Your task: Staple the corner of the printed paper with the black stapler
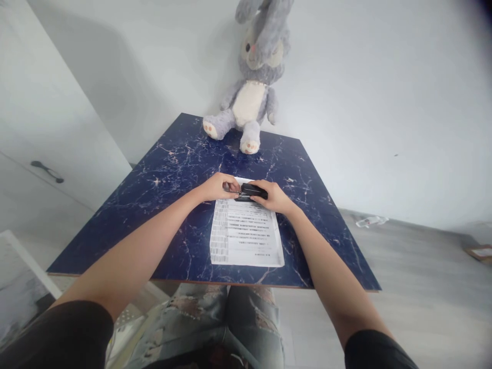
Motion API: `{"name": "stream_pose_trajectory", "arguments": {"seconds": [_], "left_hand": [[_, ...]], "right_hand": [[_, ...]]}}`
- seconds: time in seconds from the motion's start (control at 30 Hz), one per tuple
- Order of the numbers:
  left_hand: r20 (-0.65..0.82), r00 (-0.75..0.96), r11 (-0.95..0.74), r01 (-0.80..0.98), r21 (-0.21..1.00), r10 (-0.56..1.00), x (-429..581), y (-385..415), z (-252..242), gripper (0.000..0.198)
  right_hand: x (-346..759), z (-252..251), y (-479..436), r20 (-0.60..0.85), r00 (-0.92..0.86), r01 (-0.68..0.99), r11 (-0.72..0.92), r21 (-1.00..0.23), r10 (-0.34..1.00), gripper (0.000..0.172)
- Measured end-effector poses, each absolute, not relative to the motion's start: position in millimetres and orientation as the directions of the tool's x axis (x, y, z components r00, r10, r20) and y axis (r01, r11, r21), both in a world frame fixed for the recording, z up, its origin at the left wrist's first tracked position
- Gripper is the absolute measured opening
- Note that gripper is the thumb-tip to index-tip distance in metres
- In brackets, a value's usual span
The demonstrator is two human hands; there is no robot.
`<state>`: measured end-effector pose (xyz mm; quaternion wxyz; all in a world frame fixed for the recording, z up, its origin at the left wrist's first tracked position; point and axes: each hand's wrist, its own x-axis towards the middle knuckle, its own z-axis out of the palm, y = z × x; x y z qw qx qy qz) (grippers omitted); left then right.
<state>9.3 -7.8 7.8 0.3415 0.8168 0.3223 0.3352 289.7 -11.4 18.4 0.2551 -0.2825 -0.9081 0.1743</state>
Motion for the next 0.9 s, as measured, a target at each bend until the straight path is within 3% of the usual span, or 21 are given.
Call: {"name": "stream_pose_trajectory", "arguments": {"seconds": [0.17,0.3,0.57,0.9], "left_hand": [[0.306,0.506,-0.507,0.323,0.799,0.806,7,-2,3,0.026],[0.393,0.395,-0.507,0.240,0.828,0.830,7,3,-1,0.032],[0.374,0.316,-0.428,0.118,0.896,0.872,8,2,1,0.030],[0.415,0.263,-0.475,0.239,0.847,0.871,6,4,2,0.033]], "right_hand": [[289,19,-11,0.359,-0.711,0.429,0.778,-0.460,0.604,0.037],[290,19,-11,0.363,-0.714,0.422,0.782,-0.460,0.599,0.038],[289,12,-9,0.397,-0.642,0.464,0.744,-0.481,0.656,0.034],[292,9,-7,0.436,-0.551,0.527,0.702,-0.479,0.711,0.034]]}}
